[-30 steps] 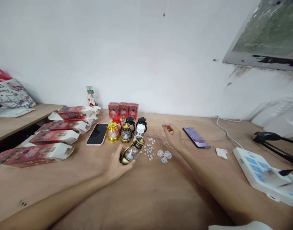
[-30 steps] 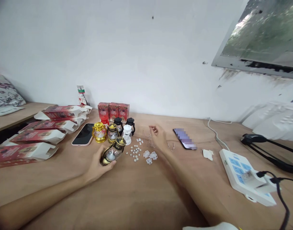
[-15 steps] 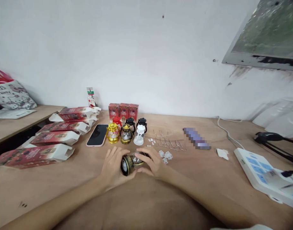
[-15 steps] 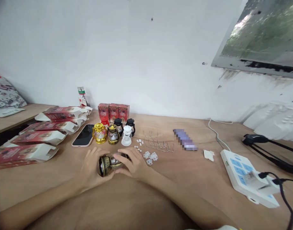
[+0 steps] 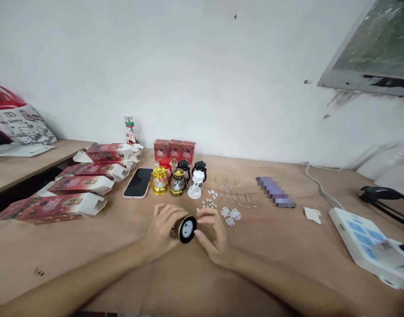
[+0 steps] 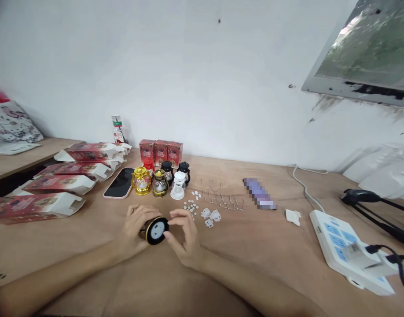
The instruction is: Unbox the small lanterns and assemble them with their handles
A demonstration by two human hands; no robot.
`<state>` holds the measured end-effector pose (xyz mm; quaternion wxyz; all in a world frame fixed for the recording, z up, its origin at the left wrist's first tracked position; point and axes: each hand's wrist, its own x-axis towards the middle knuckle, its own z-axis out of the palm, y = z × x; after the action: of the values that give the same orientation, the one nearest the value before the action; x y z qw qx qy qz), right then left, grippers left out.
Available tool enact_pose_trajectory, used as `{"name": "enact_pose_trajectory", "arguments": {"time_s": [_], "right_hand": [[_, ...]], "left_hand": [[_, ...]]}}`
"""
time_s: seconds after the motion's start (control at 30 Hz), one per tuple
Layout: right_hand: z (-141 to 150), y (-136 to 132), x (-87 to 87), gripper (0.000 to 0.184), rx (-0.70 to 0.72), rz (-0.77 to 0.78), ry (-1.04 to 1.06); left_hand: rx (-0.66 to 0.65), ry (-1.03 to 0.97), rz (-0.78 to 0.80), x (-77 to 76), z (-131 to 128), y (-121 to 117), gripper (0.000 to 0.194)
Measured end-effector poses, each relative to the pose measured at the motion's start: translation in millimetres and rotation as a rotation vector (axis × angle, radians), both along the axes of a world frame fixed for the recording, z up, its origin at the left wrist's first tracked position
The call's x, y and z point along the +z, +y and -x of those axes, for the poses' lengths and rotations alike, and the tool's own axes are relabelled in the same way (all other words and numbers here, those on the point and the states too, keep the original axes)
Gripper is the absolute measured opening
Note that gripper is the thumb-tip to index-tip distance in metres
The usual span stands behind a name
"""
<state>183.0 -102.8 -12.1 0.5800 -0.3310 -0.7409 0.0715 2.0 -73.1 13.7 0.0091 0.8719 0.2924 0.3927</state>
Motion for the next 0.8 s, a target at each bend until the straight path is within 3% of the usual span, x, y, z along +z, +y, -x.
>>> {"name": "enact_pose_trajectory", "arguments": {"time_s": [0.1,0.2,0.33,0.5,0.57,0.7,0.8], "right_hand": [[1,2,0.2,0.002,-0.012,0.031,-0.016],[3,2,1.4,0.007,-0.027,0.046,-0.023],[4,1,2.1,0.009,-0.025,0.111,-0.055],[-8,16,18.1,0.015,-0.087,0.157,-0.026],[-22,31,31.4,0.017,-0.113,0.291,-0.051],[-59,63,54.6,0.014,-0.104,0.705,-0.282],[-84,76,60.6,0.009,-0.122,0.855,-0.454]], "left_hand": [[-0.022,0.067,-0.045,-1.1,1,0,0.019],[-0.029,0.093,-0.063,-1.4,1,1,0.019],[-0.025,0.107,0.041,-3.1,1,4,0.02],[0.005,-0.047,0.115,-3.3,2,11,0.02],[0.022,-0.116,0.141,-2.3,3,14,0.022],[0.02,-0.171,0.213,-0.9,3,14,0.027],[0.018,-0.16,0.288,-0.8,3,12,0.031]]}}
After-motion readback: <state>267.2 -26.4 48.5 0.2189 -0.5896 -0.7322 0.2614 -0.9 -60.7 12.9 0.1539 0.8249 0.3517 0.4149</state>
